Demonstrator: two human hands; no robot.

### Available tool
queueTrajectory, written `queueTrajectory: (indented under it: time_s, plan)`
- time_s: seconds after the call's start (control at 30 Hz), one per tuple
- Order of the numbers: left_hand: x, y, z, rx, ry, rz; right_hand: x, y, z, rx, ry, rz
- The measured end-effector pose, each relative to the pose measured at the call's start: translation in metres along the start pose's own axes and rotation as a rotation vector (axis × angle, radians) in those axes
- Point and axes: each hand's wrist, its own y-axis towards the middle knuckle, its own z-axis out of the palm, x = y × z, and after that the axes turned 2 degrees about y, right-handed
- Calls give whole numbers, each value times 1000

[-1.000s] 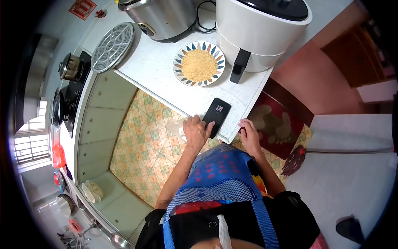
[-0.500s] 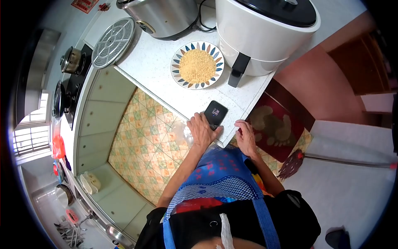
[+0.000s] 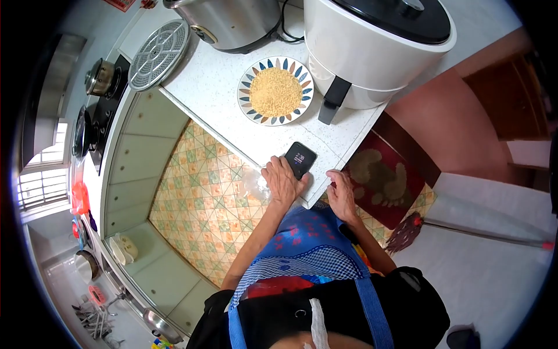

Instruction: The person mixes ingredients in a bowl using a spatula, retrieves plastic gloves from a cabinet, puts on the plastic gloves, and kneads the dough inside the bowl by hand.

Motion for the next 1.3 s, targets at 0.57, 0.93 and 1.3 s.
queueTrajectory:
  time_s: [0.57, 0.93, 1.3]
  plan:
    - [54, -47, -65, -50, -98, -97, -3, -3, 8, -58, -3, 6]
    - [151, -121, -58, 235, -207, -350, 10, -4, 26, -183, -123, 69]
    - [188, -129, -62, 256, -201, -233, 16, -8, 43, -313, -200, 67]
